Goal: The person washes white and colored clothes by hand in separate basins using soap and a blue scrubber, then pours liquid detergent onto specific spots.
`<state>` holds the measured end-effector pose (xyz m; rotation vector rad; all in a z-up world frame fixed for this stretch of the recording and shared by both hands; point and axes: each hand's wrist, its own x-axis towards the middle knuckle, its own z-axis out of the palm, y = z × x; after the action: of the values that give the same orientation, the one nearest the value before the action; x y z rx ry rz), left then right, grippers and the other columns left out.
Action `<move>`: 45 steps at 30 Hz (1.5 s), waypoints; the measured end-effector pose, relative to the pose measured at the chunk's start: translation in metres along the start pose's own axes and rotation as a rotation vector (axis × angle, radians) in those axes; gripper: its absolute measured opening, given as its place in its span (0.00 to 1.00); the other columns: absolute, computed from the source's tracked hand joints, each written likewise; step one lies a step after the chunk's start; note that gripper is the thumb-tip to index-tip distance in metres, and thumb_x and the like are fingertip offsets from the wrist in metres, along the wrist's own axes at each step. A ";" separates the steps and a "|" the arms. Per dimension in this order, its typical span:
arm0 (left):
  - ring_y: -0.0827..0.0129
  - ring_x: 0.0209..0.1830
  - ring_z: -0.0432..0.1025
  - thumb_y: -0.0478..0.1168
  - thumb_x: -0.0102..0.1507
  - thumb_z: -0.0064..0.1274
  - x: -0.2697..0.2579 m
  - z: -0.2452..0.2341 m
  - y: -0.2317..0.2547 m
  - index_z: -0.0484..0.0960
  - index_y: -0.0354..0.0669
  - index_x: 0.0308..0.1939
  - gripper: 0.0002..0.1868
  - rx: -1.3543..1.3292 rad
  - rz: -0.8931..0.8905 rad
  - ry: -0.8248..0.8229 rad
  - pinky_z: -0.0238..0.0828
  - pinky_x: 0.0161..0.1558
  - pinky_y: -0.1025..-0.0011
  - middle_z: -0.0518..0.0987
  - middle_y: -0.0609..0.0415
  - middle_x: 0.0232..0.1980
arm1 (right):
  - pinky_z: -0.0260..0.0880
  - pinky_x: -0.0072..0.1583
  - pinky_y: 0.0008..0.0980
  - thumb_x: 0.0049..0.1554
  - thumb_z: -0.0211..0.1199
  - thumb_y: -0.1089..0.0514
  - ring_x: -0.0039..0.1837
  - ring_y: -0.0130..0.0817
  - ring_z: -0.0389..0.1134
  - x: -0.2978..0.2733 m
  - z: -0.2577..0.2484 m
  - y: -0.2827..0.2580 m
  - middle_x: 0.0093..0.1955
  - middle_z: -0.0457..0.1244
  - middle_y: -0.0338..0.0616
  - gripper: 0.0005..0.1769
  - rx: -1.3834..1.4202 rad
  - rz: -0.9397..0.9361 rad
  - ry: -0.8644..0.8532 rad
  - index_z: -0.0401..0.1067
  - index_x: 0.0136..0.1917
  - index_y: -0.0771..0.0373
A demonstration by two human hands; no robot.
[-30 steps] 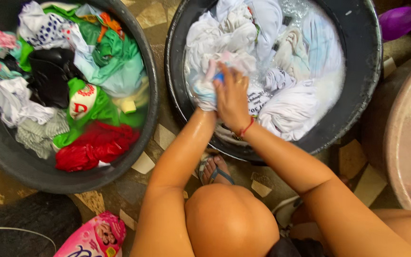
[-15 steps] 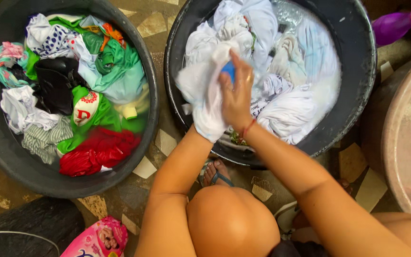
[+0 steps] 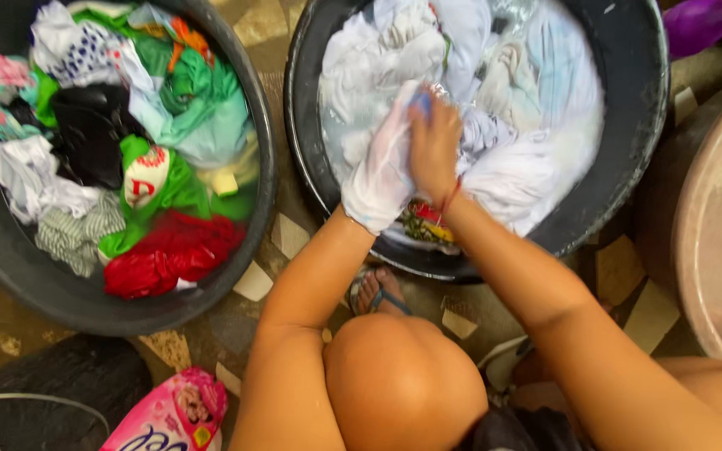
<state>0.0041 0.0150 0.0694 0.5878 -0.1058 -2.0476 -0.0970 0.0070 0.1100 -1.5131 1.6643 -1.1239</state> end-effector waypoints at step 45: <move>0.67 0.81 0.54 0.53 0.76 0.36 -0.024 0.058 0.075 0.56 0.32 0.80 0.35 0.227 0.264 -0.033 0.44 0.80 0.68 0.60 0.48 0.81 | 0.61 0.72 0.40 0.70 0.47 0.45 0.72 0.46 0.60 -0.017 -0.022 -0.017 0.70 0.59 0.53 0.26 0.621 0.206 0.032 0.57 0.76 0.57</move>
<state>0.0480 -0.0139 0.1524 0.6427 -0.4183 -1.8002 -0.1064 0.0276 0.1332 -0.9127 1.2798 -1.3847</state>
